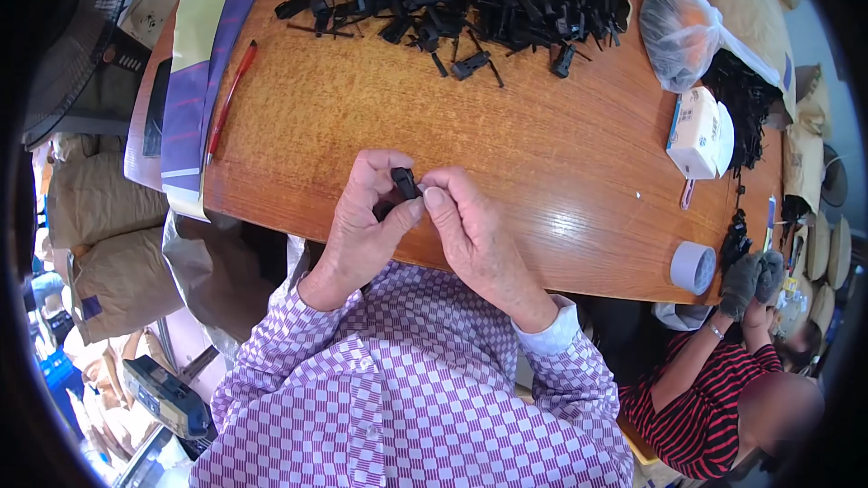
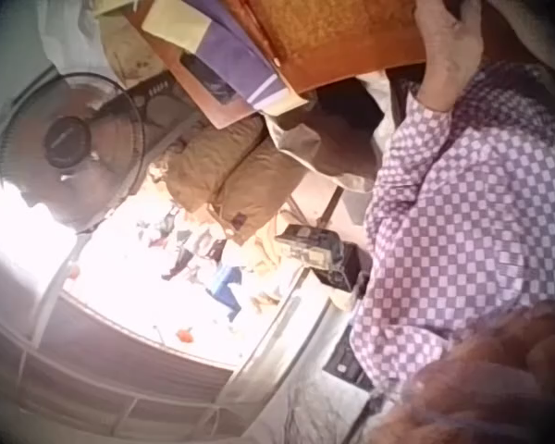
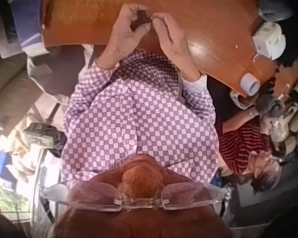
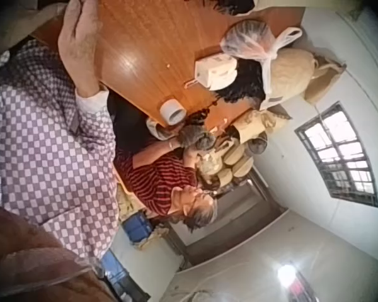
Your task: Assembling small black plastic components by hand at a workbench.
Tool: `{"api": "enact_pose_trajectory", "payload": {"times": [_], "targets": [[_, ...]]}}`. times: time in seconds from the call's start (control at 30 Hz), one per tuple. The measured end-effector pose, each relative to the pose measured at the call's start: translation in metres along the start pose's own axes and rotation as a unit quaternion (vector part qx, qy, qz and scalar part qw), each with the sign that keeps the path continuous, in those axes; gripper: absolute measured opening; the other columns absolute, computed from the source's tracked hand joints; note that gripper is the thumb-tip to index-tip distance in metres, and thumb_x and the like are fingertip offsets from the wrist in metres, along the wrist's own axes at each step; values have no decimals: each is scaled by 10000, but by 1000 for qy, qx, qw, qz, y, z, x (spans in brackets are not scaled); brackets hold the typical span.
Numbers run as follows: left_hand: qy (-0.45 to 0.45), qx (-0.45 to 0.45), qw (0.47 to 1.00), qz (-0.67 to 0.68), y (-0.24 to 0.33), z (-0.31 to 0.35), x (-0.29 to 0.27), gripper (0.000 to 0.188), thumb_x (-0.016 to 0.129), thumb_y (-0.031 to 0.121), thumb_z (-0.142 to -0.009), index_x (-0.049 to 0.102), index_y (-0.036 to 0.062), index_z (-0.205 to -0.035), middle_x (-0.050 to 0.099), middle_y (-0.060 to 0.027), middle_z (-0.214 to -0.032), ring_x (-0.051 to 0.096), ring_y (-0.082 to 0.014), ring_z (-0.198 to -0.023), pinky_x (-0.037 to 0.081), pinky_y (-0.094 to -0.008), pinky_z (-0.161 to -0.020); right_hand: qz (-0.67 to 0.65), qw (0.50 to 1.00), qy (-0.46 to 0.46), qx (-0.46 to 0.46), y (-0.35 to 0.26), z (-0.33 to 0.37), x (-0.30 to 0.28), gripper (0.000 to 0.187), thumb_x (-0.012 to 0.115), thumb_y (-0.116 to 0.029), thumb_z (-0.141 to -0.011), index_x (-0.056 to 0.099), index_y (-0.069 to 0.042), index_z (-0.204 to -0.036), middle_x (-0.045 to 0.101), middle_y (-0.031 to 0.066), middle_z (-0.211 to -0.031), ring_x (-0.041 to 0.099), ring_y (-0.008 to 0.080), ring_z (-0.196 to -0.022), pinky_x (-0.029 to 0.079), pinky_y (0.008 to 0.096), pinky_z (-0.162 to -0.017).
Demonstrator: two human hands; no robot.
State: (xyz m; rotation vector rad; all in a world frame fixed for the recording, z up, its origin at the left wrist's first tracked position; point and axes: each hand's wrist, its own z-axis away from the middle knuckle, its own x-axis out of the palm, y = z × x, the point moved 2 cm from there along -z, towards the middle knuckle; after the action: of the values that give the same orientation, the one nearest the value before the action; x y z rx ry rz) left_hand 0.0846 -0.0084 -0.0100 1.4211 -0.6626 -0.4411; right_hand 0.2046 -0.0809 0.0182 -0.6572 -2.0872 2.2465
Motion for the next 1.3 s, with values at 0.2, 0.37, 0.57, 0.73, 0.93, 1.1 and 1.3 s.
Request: {"api": "enact_pose_trajectory", "payload": {"times": [0.2,0.37,0.57,0.73,0.93,1.1,1.3], "targets": [[25,20,990,-140,12,6,-17,394,597,-101,-813,414,68,-1118,473,-22,-851,491,-91,-759,425,-231,-662,61,997,-40,-12,-7,-9,18,161,491,-140,-963,537,7,-1009,582,180,-757,603,270,-663,453,334,-580],[40,43,981,-184,12,11,-29,398,589,-64,-787,420,62,-1124,581,-186,-879,616,-389,-827,492,-412,-664,86,994,-62,12,-11,-15,32,127,492,-122,-957,527,-1,-976,582,202,-754,621,324,-681,453,365,-568],[85,126,950,-274,10,9,-34,356,611,-84,-786,455,42,-1080,563,-158,-841,615,-286,-715,475,-337,-607,84,996,-26,-21,-3,-20,46,100,495,-122,-954,513,-25,-959,571,218,-752,613,384,-706,452,391,-555],[73,156,944,-283,15,8,-36,360,615,-79,-785,456,43,-1084,560,-147,-826,602,-270,-693,469,-333,-598,80,996,-12,-35,-1,-18,46,130,496,-150,-963,516,-21,-964,569,176,-743,622,305,-660,457,370,-562],[107,99,989,-25,3,6,-26,382,542,-85,-823,413,89,-1137,578,-73,-879,527,-101,-653,421,-217,-549,-96,995,-1,41,-2,-13,31,154,508,-157,-971,522,-12,-1020,583,23,-786,481,101,-570,409,268,-499],[21,-123,938,324,26,-2,-27,289,472,15,-897,423,90,-1172,575,-66,-922,526,-92,-709,396,-190,-558,-225,970,-17,89,16,-6,15,171,517,-141,-964,527,-39,-1101,572,27,-809,429,33,-518,339,164,-439],[-9,-197,951,239,17,0,-12,383,489,152,-957,457,89,-1334,584,-27,-948,540,-77,-707,392,-167,-539,-290,954,-23,78,24,-8,-1,203,572,-148,-935,538,-30,-1097,575,13,-839,453,36,-546,344,157,-452]]}}
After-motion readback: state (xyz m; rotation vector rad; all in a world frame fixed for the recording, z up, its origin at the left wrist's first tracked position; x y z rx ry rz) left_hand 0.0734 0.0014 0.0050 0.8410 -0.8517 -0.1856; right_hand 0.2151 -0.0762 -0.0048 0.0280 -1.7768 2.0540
